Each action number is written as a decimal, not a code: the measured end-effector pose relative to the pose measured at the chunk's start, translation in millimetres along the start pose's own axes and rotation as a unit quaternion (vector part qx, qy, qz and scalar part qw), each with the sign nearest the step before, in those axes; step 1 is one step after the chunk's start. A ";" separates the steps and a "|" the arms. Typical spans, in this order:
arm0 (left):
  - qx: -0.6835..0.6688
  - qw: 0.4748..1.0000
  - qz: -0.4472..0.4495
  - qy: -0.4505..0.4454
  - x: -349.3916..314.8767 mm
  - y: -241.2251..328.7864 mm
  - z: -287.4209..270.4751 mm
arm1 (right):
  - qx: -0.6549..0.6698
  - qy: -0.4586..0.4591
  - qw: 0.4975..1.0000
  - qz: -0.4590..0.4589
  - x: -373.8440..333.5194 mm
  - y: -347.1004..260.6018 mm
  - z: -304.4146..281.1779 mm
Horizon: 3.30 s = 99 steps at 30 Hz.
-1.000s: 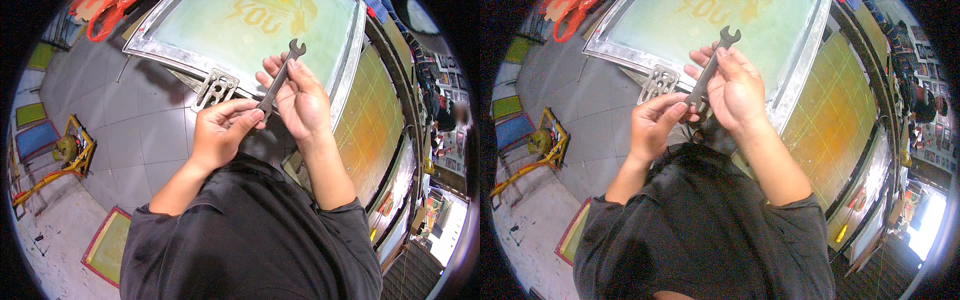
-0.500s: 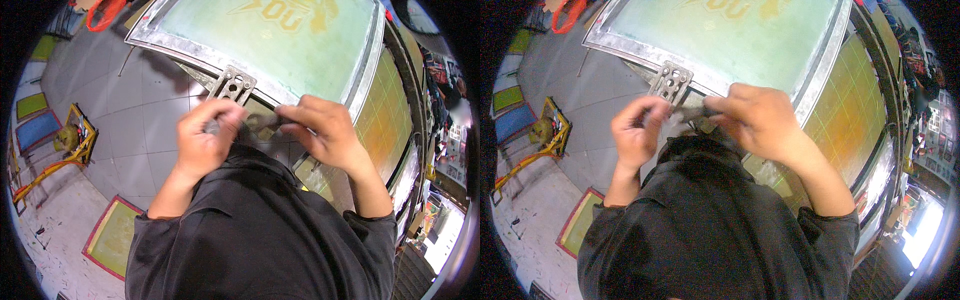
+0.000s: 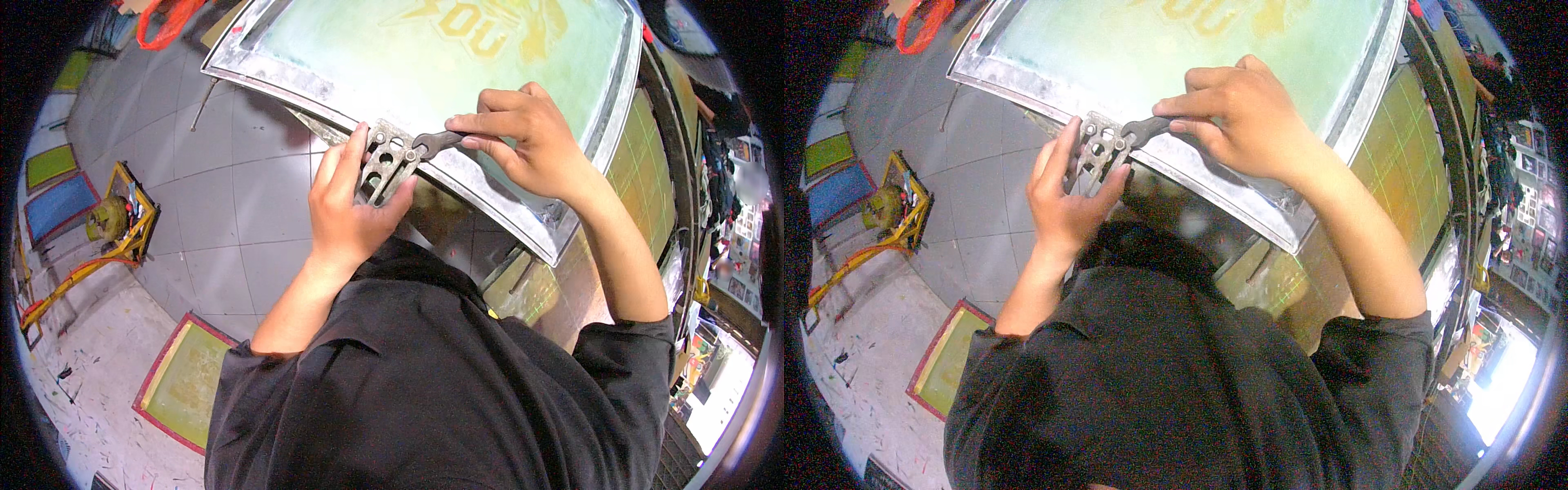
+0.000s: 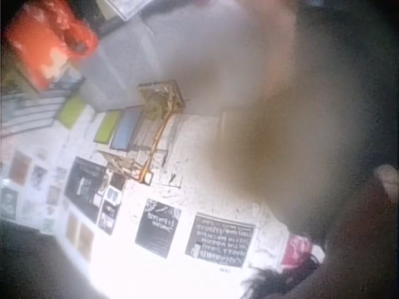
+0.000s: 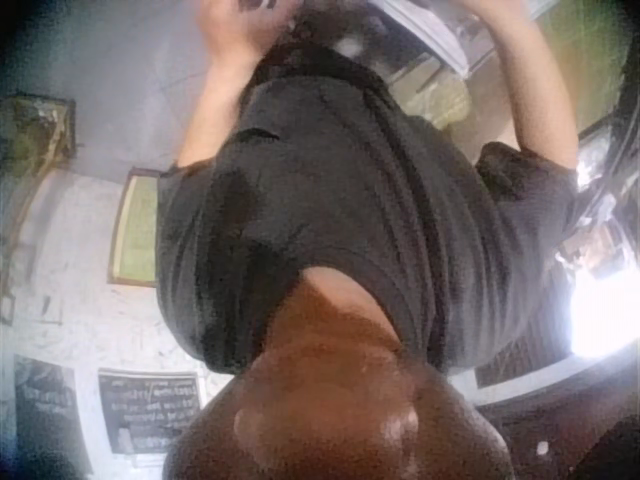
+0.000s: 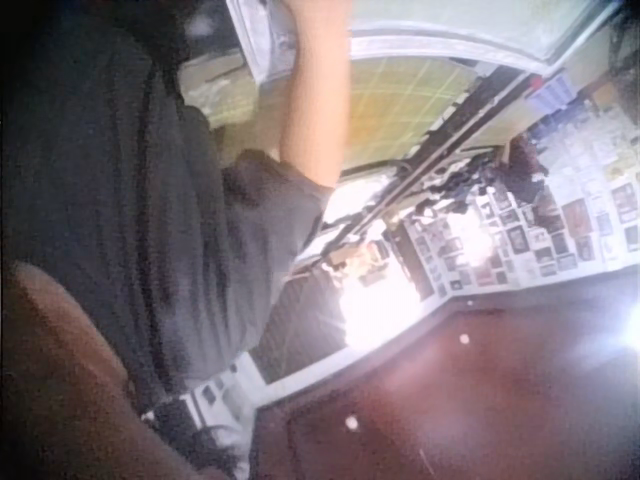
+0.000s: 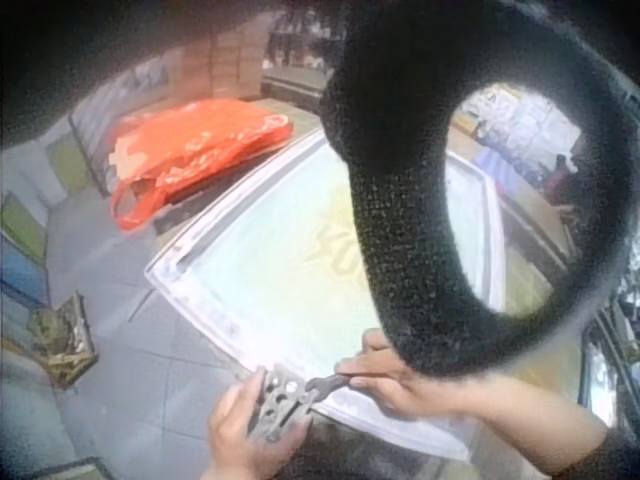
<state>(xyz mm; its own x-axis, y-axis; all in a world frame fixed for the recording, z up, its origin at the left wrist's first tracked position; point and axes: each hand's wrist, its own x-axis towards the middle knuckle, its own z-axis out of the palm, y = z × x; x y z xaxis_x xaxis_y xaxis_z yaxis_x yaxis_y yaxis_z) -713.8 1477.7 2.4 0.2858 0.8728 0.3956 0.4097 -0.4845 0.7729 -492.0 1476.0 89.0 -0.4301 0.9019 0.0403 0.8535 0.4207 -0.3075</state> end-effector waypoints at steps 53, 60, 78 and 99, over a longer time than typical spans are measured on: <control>-0.077 0.994 0.014 0.079 -8.7 -9.6 9.3 | 0.066 0.090 0.988 0.109 -20.9 -35.0 32.1; -0.079 0.994 -0.012 0.077 -9.3 -7.7 9.6 | 0.010 0.153 0.955 0.253 -29.9 -86.9 53.9; -0.063 0.993 0.032 0.091 -9.5 -11.6 9.0 | 0.055 -0.010 0.990 0.132 -2.6 -43.3 1.1; -0.131 0.988 -0.019 0.083 -11.7 -9.0 9.7 | 0.064 0.094 0.985 0.133 -33.0 -59.0 29.8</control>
<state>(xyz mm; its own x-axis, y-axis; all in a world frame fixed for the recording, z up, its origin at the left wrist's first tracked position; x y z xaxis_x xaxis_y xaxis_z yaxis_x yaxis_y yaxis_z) -712.4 1471.3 -14.0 0.1192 0.8984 0.4226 0.1739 -0.4380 0.8820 -536.9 1418.5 77.5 -0.1246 0.9855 0.1149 0.8793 0.1633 -0.4473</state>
